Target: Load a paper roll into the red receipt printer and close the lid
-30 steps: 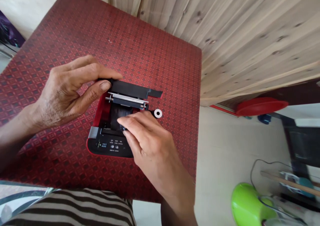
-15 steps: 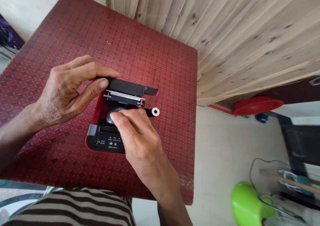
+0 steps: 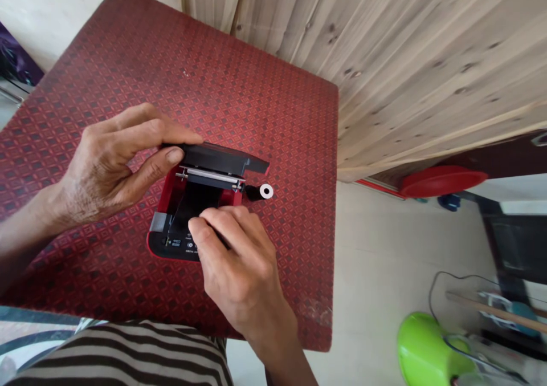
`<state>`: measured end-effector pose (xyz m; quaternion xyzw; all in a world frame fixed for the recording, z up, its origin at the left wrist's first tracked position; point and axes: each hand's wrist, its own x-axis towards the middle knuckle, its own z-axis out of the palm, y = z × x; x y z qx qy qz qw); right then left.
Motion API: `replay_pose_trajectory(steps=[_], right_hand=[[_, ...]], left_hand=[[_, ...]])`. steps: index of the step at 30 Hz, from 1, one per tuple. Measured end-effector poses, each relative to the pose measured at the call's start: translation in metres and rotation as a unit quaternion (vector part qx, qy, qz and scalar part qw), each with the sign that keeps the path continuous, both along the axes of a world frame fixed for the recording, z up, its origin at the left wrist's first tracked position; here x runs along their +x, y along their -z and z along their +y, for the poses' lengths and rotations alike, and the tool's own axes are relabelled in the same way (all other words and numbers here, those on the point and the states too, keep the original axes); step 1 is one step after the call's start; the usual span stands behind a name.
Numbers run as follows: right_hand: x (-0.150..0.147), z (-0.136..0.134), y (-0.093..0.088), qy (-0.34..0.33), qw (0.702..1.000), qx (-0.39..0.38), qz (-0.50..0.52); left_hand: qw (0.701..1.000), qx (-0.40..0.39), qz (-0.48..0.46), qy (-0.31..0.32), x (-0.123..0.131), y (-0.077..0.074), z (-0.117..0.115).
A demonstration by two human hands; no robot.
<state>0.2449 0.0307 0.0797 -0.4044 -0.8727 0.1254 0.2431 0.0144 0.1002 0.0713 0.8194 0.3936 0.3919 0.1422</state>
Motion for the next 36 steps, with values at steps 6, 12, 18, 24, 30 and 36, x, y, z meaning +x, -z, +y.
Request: replay_pose_trajectory(steps=[6, 12, 18, 24, 30, 36], right_hand=[[0.004, -0.010, -0.001, 0.010, 1.000, 0.006, -0.022], [0.004, -0.016, 0.003, 0.019, 0.997, 0.078, -0.020], [0.003, -0.024, 0.010, 0.032, 0.995, 0.093, -0.001], [0.001, -0.025, 0.014, 0.052, 0.993, 0.102, 0.005], [0.000, -0.023, 0.014, 0.057, 0.994, 0.095, 0.018], [0.001, -0.023, 0.015, 0.055, 0.994, 0.091, 0.012]], left_hand=[[1.000, -0.025, -0.007, 0.014, -0.001, -0.001, -0.014], [0.999, 0.000, 0.018, 0.030, -0.005, 0.007, -0.028], [0.999, 0.005, 0.045, 0.019, -0.005, 0.019, -0.048], [0.995, 0.052, 0.079, 0.041, -0.008, 0.031, -0.057], [0.977, 0.107, 0.182, 0.033, -0.010, 0.028, -0.062], [0.962, 0.128, 0.237, 0.048, -0.010, 0.018, -0.063]])
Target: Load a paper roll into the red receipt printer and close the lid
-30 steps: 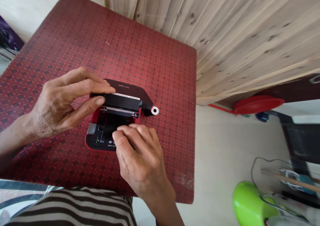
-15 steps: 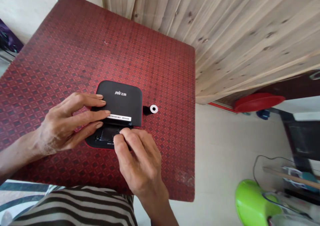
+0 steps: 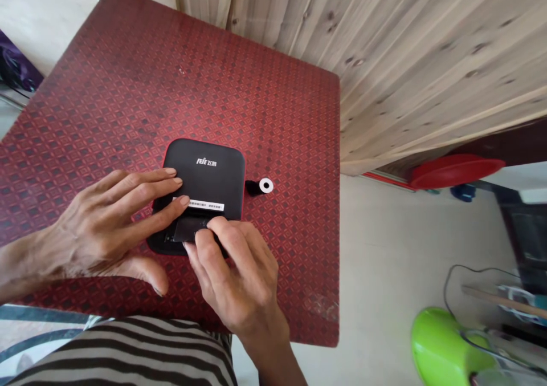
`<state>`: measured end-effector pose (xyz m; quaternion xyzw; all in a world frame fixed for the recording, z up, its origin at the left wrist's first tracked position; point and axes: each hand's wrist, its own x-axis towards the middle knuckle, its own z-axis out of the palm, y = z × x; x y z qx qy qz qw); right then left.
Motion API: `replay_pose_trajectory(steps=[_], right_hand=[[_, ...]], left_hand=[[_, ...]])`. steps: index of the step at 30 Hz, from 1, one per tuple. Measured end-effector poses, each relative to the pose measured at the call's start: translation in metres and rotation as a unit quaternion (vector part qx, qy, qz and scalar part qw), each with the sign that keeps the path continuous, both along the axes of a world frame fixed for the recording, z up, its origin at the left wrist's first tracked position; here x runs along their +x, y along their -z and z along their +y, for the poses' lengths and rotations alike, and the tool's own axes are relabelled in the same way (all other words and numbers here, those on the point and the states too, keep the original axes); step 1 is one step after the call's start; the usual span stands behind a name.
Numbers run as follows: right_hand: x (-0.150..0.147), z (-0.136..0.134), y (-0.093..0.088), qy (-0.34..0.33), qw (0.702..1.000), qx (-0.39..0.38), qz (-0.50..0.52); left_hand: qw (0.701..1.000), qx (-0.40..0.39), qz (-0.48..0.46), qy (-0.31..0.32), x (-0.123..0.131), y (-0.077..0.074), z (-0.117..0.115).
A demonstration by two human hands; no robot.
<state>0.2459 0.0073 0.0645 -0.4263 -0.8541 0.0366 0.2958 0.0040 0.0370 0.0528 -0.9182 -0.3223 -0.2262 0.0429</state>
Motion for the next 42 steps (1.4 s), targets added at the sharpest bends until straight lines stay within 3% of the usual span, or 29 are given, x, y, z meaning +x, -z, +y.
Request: replay_pose_trajectory(steps=[12, 20, 26, 29, 36, 42], right_hand=[[0.005, -0.006, -0.004, 0.019, 0.999, 0.023, 0.027], [0.020, -0.013, -0.001, 0.115, 0.986, 0.096, 0.070], [0.033, -0.011, 0.008, 0.151, 0.981, 0.067, 0.102], [0.036, -0.009, 0.013, 0.157, 0.979, 0.061, 0.112], [0.041, -0.013, 0.039, 0.186, 0.974, 0.030, 0.127], [0.041, -0.027, 0.066, 0.236, 0.935, -0.143, 0.222]], left_hand=[[1.000, 0.013, -0.013, 0.003, 0.000, -0.001, 0.003], [0.989, -0.097, -0.106, 0.015, -0.011, -0.004, -0.002], [0.980, -0.099, -0.164, -0.061, -0.025, -0.017, -0.008], [0.983, -0.061, -0.150, -0.084, -0.026, -0.009, -0.015], [0.993, -0.022, -0.103, -0.059, -0.023, 0.018, -0.037], [0.989, -0.044, -0.119, -0.070, -0.020, 0.027, -0.039]])
